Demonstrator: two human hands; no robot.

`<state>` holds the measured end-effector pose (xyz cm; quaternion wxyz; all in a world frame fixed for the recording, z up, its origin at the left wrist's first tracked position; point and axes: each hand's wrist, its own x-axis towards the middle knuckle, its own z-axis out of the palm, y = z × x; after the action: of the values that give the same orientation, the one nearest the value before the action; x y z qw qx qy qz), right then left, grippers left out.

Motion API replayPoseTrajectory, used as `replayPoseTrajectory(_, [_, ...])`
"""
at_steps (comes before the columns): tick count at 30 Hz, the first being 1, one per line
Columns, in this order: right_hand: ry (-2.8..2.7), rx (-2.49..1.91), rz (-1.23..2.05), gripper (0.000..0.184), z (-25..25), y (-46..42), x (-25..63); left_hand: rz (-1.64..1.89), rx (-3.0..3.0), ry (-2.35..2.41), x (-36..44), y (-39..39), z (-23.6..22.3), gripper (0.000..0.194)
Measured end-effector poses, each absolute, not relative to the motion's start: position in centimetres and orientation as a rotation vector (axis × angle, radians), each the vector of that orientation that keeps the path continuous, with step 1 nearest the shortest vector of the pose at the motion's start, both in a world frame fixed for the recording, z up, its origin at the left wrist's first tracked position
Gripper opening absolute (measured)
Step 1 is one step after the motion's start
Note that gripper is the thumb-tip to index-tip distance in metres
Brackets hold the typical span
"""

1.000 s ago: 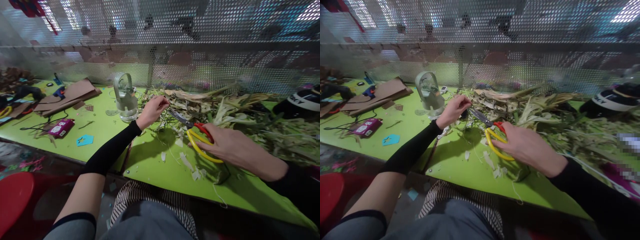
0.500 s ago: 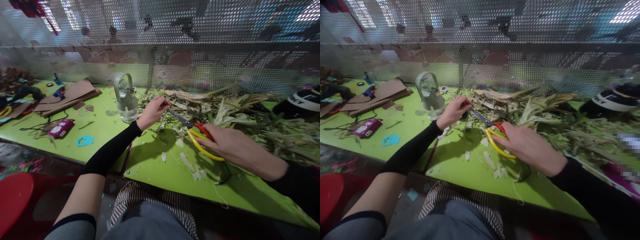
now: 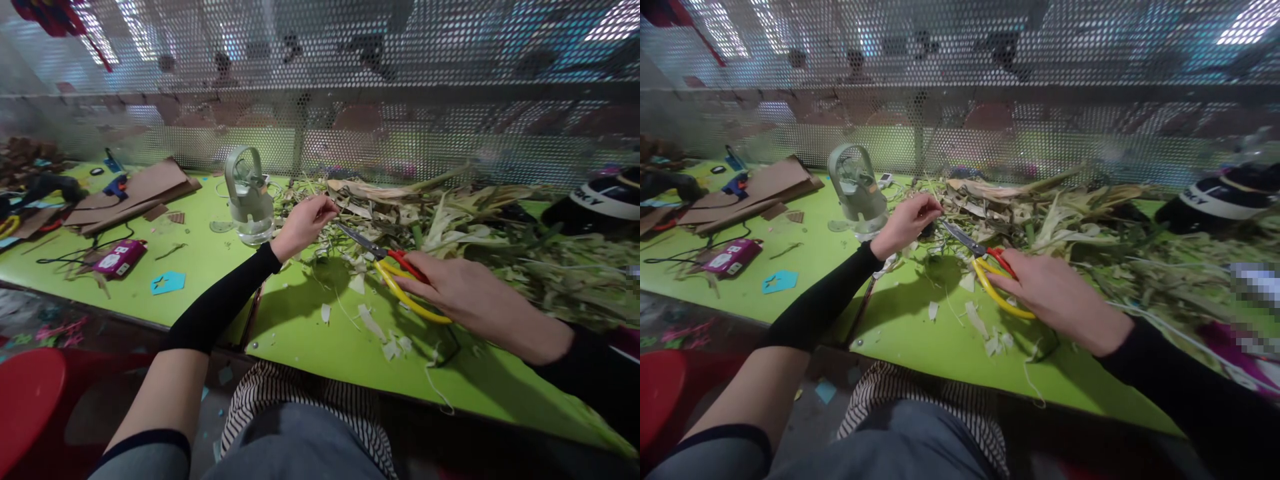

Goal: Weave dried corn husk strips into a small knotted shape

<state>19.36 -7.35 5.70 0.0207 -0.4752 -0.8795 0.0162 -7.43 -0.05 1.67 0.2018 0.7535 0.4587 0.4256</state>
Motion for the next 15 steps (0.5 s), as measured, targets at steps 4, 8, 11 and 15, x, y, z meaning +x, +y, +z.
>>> replayPoseTrajectory(4, [-2.726,-1.558,0.103,0.081,5.6,-7.4,19.6,1.202,2.04,1.302,-7.4,-0.2,1.8,0.01])
replayPoseTrajectory(8, [-2.717,-1.729,0.184,0.048,4.9,-7.2,19.8,1.232,1.767,1.211,-7.3,-0.2,1.9,0.009])
replayPoseTrajectory(11, [-2.689,-1.743,0.265,0.04,3.3,-6.6,20.4,1.179,1.397,1.046,-7.3,0.0,1.9,0.011])
replayPoseTrajectory(15, [-2.447,-1.737,0.499,0.041,1.3,-6.4,21.2,1.132,1.049,0.895,-7.3,0.3,2.0,0.01])
